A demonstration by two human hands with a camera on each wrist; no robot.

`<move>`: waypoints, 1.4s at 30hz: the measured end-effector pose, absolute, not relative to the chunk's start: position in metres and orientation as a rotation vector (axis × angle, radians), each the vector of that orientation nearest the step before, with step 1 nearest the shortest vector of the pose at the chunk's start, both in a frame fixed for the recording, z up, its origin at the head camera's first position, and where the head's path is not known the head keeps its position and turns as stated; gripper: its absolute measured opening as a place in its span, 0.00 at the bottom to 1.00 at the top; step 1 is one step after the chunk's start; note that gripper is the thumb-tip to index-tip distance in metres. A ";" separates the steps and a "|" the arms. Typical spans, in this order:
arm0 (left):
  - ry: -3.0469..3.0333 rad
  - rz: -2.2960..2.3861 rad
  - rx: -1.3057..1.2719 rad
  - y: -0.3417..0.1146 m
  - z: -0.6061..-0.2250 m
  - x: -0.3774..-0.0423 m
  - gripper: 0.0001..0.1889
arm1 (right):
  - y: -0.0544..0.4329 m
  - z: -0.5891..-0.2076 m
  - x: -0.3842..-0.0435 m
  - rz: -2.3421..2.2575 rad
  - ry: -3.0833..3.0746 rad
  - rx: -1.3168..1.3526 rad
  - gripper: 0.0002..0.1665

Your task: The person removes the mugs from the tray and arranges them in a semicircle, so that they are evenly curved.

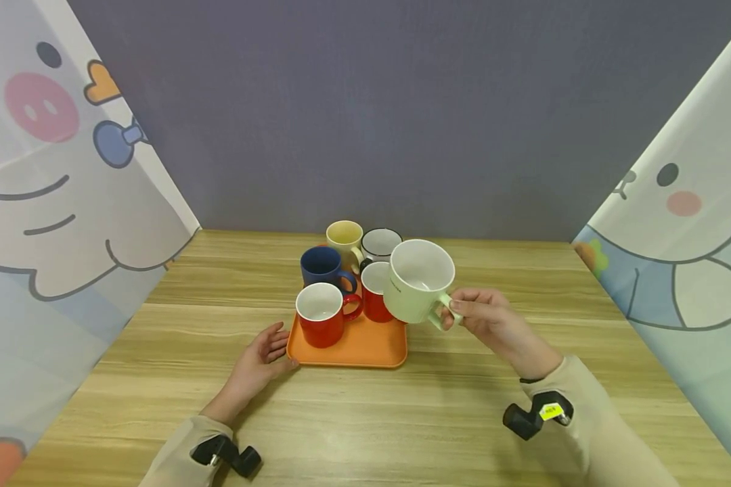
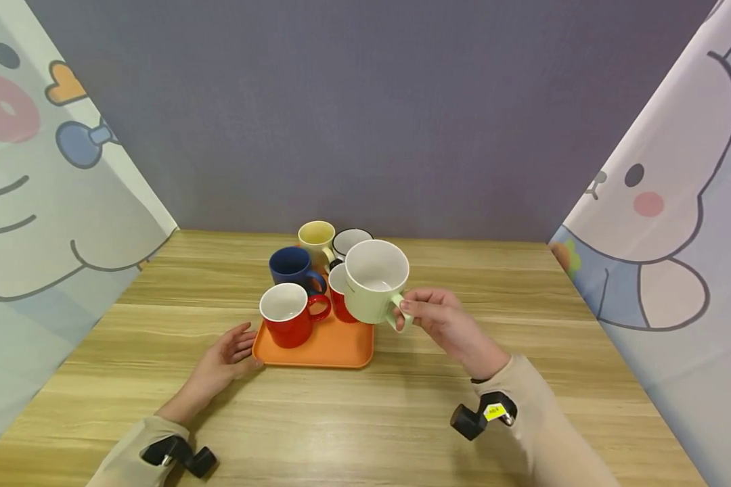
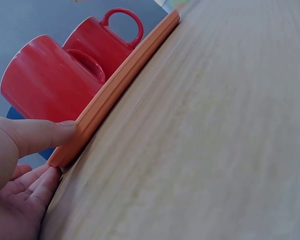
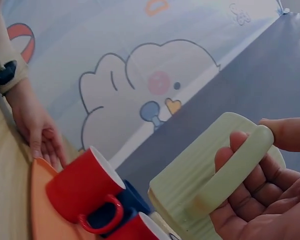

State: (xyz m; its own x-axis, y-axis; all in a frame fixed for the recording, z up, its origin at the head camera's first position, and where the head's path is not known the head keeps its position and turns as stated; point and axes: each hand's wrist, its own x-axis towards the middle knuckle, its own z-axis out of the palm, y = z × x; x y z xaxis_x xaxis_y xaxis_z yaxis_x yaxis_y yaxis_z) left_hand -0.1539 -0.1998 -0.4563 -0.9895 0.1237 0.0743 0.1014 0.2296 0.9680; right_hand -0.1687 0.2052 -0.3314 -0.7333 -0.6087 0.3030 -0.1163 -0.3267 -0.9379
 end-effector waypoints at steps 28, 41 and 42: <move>2.454 1.915 0.211 -0.198 -0.455 -0.152 0.41 | 0.245 -0.336 -0.194 -2.281 1.584 -0.833 0.20; 2.439 1.909 0.178 -0.198 -0.453 -0.152 0.42 | 0.256 -0.359 -0.209 -2.352 1.609 -0.687 0.19; 2.438 1.909 0.175 -0.198 -0.453 -0.152 0.42 | 0.257 -0.362 -0.211 -2.352 1.608 -0.677 0.20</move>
